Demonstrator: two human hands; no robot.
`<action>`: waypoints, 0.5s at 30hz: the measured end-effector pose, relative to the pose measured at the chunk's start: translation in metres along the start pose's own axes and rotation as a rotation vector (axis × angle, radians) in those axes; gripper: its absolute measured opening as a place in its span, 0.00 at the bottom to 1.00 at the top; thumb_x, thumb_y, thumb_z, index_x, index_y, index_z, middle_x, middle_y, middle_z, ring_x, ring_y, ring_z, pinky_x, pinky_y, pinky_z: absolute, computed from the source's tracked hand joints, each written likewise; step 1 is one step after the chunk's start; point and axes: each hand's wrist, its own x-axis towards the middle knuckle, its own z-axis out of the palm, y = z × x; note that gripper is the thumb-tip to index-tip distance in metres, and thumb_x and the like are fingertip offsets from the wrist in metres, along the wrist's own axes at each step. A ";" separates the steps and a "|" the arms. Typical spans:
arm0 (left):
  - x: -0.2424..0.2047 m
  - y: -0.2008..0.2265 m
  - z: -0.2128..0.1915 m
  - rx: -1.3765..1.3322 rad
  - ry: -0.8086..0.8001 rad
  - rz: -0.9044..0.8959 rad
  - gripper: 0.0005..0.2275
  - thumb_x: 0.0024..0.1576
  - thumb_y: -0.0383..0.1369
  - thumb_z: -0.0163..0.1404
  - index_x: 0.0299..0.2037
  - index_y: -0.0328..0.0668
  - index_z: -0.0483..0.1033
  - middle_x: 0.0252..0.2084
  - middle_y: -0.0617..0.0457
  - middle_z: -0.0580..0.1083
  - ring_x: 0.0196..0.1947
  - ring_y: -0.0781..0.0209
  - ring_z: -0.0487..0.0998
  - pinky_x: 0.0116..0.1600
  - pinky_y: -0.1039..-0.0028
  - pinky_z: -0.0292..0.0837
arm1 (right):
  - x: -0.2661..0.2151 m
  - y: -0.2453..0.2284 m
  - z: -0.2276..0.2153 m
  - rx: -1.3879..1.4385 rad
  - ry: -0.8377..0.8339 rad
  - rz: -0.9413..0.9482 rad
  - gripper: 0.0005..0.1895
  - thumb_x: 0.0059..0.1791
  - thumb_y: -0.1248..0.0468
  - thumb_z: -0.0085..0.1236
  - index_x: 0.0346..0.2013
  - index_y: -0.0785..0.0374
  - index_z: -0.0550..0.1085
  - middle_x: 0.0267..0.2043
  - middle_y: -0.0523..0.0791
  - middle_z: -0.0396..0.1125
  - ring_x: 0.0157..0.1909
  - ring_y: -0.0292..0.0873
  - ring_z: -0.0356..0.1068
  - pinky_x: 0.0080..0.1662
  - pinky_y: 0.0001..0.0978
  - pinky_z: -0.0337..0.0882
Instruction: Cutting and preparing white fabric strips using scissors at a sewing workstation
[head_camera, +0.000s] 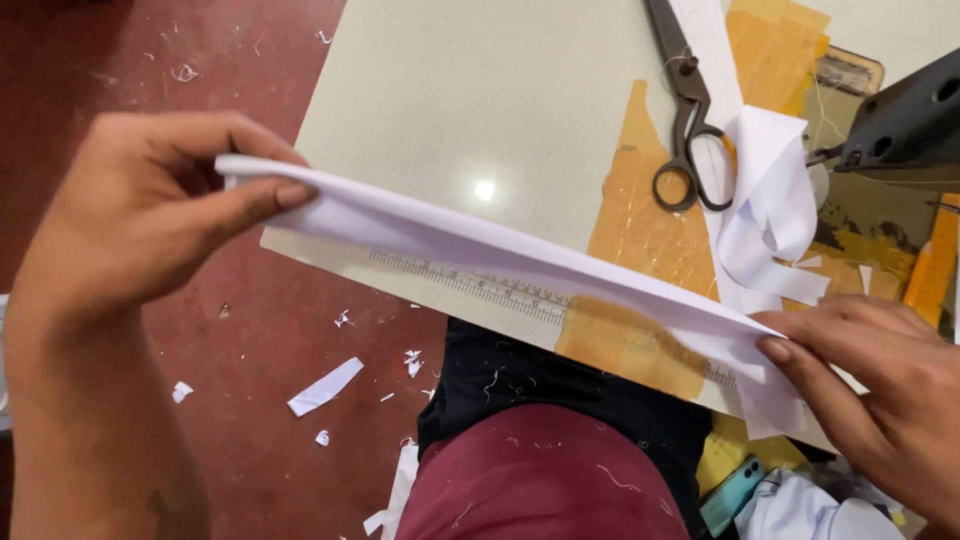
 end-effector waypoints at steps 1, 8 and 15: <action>0.002 -0.001 0.000 -0.112 0.071 0.036 0.04 0.59 0.24 0.61 0.41 0.33 0.81 0.32 0.56 0.74 0.34 0.71 0.67 0.35 0.83 0.60 | -0.001 -0.002 -0.002 0.064 -0.010 0.004 0.15 0.51 0.60 0.53 0.49 0.58 0.80 0.42 0.46 0.76 0.47 0.49 0.74 0.52 0.42 0.69; 0.004 -0.014 -0.006 -0.280 0.272 0.201 0.11 0.70 0.34 0.56 0.40 0.33 0.72 0.34 0.58 0.67 0.37 0.71 0.64 0.43 0.82 0.61 | -0.043 0.019 0.012 0.250 0.123 -0.121 0.11 0.45 0.63 0.58 0.42 0.57 0.76 0.38 0.38 0.78 0.45 0.39 0.78 0.63 0.39 0.76; 0.025 -0.024 -0.014 -0.219 0.508 0.265 0.08 0.83 0.38 0.51 0.58 0.42 0.74 0.49 0.62 0.70 0.48 0.73 0.67 0.55 0.78 0.62 | -0.045 -0.039 0.028 0.287 -0.132 0.586 0.05 0.37 0.58 0.75 0.25 0.53 0.89 0.21 0.34 0.82 0.20 0.34 0.67 0.23 0.30 0.65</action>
